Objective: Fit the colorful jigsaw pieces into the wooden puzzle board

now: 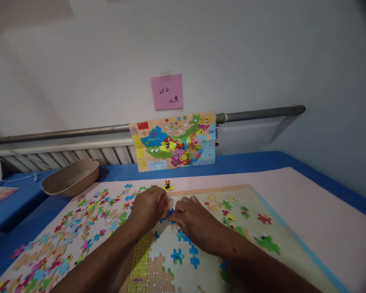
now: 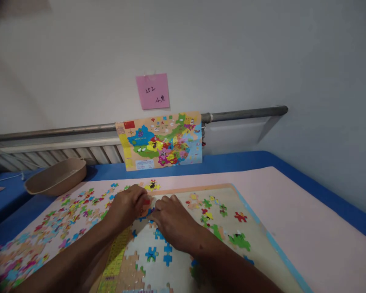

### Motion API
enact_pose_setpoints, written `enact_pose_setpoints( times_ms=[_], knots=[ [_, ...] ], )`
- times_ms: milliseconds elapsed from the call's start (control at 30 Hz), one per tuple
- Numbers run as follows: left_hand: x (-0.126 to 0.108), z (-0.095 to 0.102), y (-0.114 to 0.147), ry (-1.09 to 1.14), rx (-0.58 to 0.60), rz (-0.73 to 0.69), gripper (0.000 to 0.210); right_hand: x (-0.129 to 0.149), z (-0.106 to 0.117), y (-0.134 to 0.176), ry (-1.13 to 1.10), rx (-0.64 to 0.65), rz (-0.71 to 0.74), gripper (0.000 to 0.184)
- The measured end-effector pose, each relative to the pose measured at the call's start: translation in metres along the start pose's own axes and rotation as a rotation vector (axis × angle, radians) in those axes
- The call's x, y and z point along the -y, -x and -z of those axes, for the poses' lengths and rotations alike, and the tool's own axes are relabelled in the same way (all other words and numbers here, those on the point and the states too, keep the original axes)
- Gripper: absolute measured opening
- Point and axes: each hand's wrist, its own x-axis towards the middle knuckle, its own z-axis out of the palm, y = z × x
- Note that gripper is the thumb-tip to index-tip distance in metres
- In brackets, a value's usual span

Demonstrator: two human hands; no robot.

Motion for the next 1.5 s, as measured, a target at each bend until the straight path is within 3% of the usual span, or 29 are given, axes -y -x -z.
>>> enact_pose_setpoints(
  times_ms=[233,467,633,767,933,1100,1300,1500],
  knots=[
    [0.001,-0.019,-0.054,-0.187,0.013,-0.034,0.026,0.004,0.004,0.001,-0.009,0.008,0.014,0.022],
    [-0.017,-0.024,-0.067,-0.126,0.136,-0.217,0.024,0.005,0.003,0.003,-0.056,-0.053,0.016,0.023],
    [-0.013,-0.019,-0.063,-0.002,0.217,-0.316,0.018,0.003,0.000,0.001,-0.054,-0.046,0.049,0.023],
    [-0.001,-0.007,-0.051,0.077,0.182,-0.252,0.019,-0.001,0.004,0.000,-0.003,-0.044,0.013,0.020],
    [0.004,0.013,-0.006,0.152,0.176,-0.197,0.023,-0.006,0.023,0.003,0.009,0.010,-0.023,0.021],
    [-0.005,0.012,0.035,0.160,0.187,-0.205,0.019,-0.006,0.026,0.007,-0.016,0.022,0.006,0.021],
    [-0.016,0.003,0.038,0.040,0.121,-0.176,0.013,-0.005,0.016,0.006,0.000,0.036,0.039,0.022],
    [-0.018,-0.001,0.034,-0.070,0.094,-0.268,0.016,-0.005,0.012,0.005,-0.004,0.035,0.038,0.024]
  ],
)
